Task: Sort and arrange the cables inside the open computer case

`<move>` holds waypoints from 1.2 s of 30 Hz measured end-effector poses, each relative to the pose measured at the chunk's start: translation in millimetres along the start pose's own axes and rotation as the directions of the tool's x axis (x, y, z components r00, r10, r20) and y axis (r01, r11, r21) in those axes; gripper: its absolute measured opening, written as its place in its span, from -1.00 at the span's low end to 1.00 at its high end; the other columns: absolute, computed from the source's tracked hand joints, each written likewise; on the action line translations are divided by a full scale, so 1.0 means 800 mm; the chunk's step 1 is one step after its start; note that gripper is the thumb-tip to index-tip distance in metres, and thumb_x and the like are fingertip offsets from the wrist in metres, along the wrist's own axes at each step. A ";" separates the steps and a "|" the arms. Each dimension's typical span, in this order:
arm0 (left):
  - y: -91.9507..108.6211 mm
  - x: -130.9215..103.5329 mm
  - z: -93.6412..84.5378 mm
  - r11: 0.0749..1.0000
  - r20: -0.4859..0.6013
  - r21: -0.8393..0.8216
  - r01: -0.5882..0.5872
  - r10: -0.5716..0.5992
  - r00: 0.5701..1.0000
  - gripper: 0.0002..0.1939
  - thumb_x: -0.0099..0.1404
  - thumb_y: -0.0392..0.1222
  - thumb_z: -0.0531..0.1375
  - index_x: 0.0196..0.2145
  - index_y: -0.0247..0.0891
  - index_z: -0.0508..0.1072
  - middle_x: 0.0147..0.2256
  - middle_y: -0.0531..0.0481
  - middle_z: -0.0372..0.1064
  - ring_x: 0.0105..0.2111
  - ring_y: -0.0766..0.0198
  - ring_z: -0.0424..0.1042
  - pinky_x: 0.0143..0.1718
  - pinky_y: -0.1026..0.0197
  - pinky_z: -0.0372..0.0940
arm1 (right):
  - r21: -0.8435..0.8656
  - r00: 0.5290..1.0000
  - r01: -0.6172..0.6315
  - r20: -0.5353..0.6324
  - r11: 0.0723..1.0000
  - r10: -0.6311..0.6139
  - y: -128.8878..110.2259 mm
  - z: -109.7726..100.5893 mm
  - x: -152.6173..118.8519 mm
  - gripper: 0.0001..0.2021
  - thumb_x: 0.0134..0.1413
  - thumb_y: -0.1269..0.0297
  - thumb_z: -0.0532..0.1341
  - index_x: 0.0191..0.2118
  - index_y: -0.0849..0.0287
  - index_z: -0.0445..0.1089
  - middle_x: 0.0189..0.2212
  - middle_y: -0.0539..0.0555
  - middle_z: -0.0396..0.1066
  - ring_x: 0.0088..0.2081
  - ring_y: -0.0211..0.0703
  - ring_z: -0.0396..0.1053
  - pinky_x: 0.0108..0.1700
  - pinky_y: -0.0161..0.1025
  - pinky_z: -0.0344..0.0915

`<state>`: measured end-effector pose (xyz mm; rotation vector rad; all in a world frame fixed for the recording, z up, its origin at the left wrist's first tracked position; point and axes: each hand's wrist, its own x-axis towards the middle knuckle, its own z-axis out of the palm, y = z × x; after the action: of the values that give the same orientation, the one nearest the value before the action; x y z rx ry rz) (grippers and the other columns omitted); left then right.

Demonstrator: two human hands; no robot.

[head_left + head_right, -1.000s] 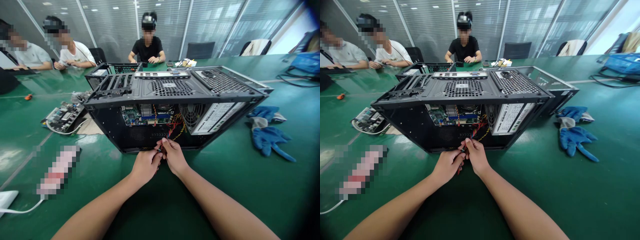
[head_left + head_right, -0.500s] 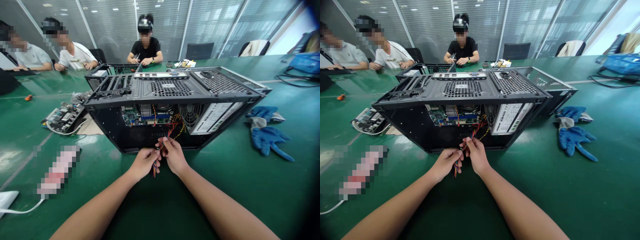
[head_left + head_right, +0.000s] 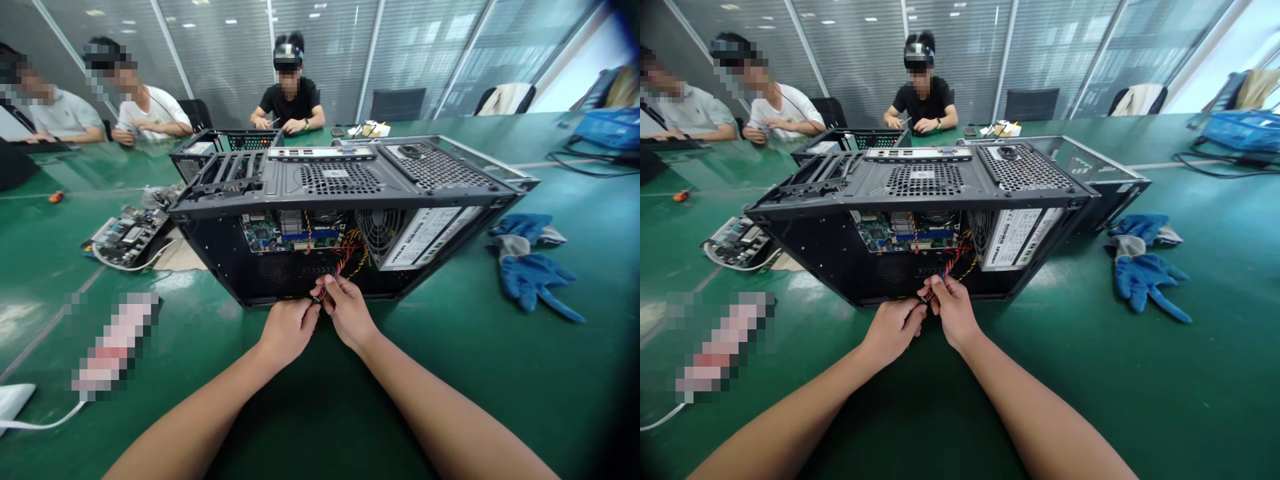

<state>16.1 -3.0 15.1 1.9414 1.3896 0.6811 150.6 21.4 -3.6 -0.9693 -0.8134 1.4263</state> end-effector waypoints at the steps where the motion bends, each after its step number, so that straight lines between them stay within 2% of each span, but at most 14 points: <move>1: -0.001 0.000 0.000 0.998 -0.019 0.054 -0.032 0.033 0.999 -0.71 0.35 -0.21 0.03 -0.52 -0.24 0.36 -0.59 0.02 0.36 -0.60 0.32 0.33 -0.44 0.27 0.16 | -0.005 1.000 0.003 -0.003 1.000 -0.003 0.000 0.000 0.000 -0.65 -0.04 -0.05 0.31 -0.39 0.20 0.42 -0.52 0.03 0.46 -0.67 -0.39 0.06 -0.61 -0.31 -0.04; 4: -0.004 0.000 0.002 0.984 -0.070 0.157 -0.086 0.098 0.993 -0.74 0.34 -0.20 0.06 -0.50 -0.23 0.38 -0.53 -0.03 0.39 -0.55 0.26 0.36 -0.42 0.24 0.15 | -0.016 1.000 0.015 -0.011 1.000 -0.015 0.001 0.001 0.000 -0.66 -0.02 -0.03 0.30 -0.39 0.19 0.41 -0.52 0.03 0.46 -0.67 -0.39 0.06 -0.62 -0.31 -0.04; 7: -0.005 0.000 0.002 0.984 -0.083 0.159 -0.076 0.091 0.992 -0.74 0.34 -0.18 0.06 -0.49 -0.24 0.39 -0.51 -0.05 0.42 -0.53 0.24 0.38 -0.41 0.23 0.17 | -0.015 1.000 0.015 -0.015 1.000 -0.015 0.004 -0.001 0.000 -0.67 0.00 -0.02 0.29 -0.37 0.19 0.41 -0.49 0.05 0.47 -0.65 -0.38 0.08 -0.61 -0.31 -0.01; 10: -0.006 0.001 0.001 0.997 0.029 -0.072 0.025 -0.023 0.999 -0.70 0.37 -0.15 0.01 -0.46 -0.26 0.40 -0.57 0.01 0.41 -0.59 0.29 0.39 -0.44 0.26 0.22 | 0.008 1.000 0.007 -0.026 1.000 -0.006 0.008 -0.003 0.000 -0.68 0.01 -0.01 0.30 -0.34 0.18 0.41 -0.45 0.05 0.47 -0.63 -0.39 0.12 -0.60 -0.33 0.02; 12: -0.008 0.003 0.001 0.954 0.127 -0.264 0.139 -0.108 0.986 -0.69 0.38 -0.11 0.01 -0.43 -0.28 0.42 -0.60 0.03 0.40 -0.59 0.30 0.42 -0.47 0.29 0.25 | 0.029 0.999 0.017 -0.042 0.999 -0.016 0.009 -0.004 0.001 -0.69 0.01 0.00 0.31 -0.36 0.17 0.39 -0.46 0.01 0.44 -0.62 -0.40 0.11 -0.60 -0.35 0.01; 16: -0.013 0.007 0.002 0.779 0.258 -0.543 0.313 -0.200 0.945 -0.70 0.33 -0.07 0.11 -0.43 -0.34 0.43 -0.63 0.04 0.36 -0.49 0.24 0.52 -0.45 0.31 0.28 | 0.044 0.998 0.022 -0.066 0.999 -0.019 0.005 -0.006 0.003 -0.68 -0.02 0.01 0.34 -0.42 0.18 0.36 -0.53 -0.02 0.38 -0.64 -0.43 0.04 -0.62 -0.36 -0.05; 19: -0.014 0.010 0.002 0.536 0.375 -0.730 0.425 -0.207 0.904 -0.72 0.28 -0.06 0.18 -0.41 -0.37 0.43 -0.65 0.06 0.32 -0.47 0.20 0.54 -0.40 0.28 0.33 | 0.061 0.998 -0.010 -0.056 0.998 0.013 0.001 -0.005 0.004 -0.65 -0.08 -0.01 0.37 -0.42 0.20 0.39 -0.52 -0.01 0.40 -0.66 -0.45 0.00 -0.64 -0.36 -0.03; 22: -0.016 0.014 0.002 0.292 0.461 -0.825 0.483 -0.147 0.875 -0.72 0.27 -0.02 0.21 -0.33 -0.36 0.43 -0.64 0.07 0.31 -0.52 0.19 0.52 -0.43 0.24 0.34 | 0.096 0.998 -0.045 -0.038 0.994 0.049 -0.003 -0.005 0.004 -0.63 -0.13 -0.02 0.40 -0.40 0.21 0.41 -0.52 0.01 0.41 -0.67 -0.43 0.09 -0.65 -0.36 0.05; 25: -0.019 0.020 0.005 0.116 0.526 -0.836 0.536 -0.107 0.844 -0.71 0.30 -0.03 0.19 -0.31 -0.38 0.45 -0.57 0.01 0.37 -0.57 0.26 0.48 -0.49 0.27 0.31 | 0.136 0.996 -0.093 0.004 0.986 0.094 -0.005 -0.005 0.004 -0.61 -0.16 -0.02 0.41 -0.38 0.23 0.42 -0.55 -0.01 0.39 -0.67 -0.39 0.17 -0.67 -0.37 0.09; 28: -0.019 0.024 0.008 0.028 0.553 -0.831 0.556 -0.072 0.830 -0.71 0.34 -0.08 0.16 -0.28 -0.43 0.49 -0.47 -0.08 0.44 -0.61 0.35 0.42 -0.52 0.30 0.27 | 0.205 0.989 -0.141 0.064 0.969 0.131 -0.006 -0.006 0.004 -0.63 -0.13 0.01 0.41 -0.35 0.23 0.43 -0.61 -0.05 0.34 -0.72 -0.43 0.10 -0.72 -0.40 0.05; 32: -0.016 0.024 0.010 -0.003 0.516 -0.856 0.516 -0.055 0.855 -0.75 0.35 -0.16 0.16 -0.25 -0.46 0.50 -0.44 -0.11 0.47 -0.66 0.42 0.34 -0.57 0.32 0.23 | 0.272 0.983 -0.177 0.097 0.946 0.156 -0.007 -0.006 0.005 -0.64 -0.15 0.07 0.44 -0.34 0.25 0.44 -0.58 -0.04 0.37 -0.74 -0.49 0.05 -0.73 -0.44 0.01; 36: -0.016 0.024 0.011 -0.023 0.518 -0.855 0.518 -0.071 0.852 -0.82 0.31 -0.20 0.20 -0.30 -0.42 0.49 -0.48 -0.07 0.45 -0.63 0.38 0.39 -0.57 0.33 0.27 | 0.244 0.985 -0.166 0.084 0.956 0.149 -0.007 -0.007 0.004 -0.66 -0.11 0.07 0.42 -0.31 0.24 0.44 -0.58 -0.03 0.38 -0.71 -0.42 0.13 -0.72 -0.41 0.06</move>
<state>20.4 16.3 0.6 0.4397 0.6074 0.7237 158.1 25.0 -0.9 -0.8108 -0.5943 1.6614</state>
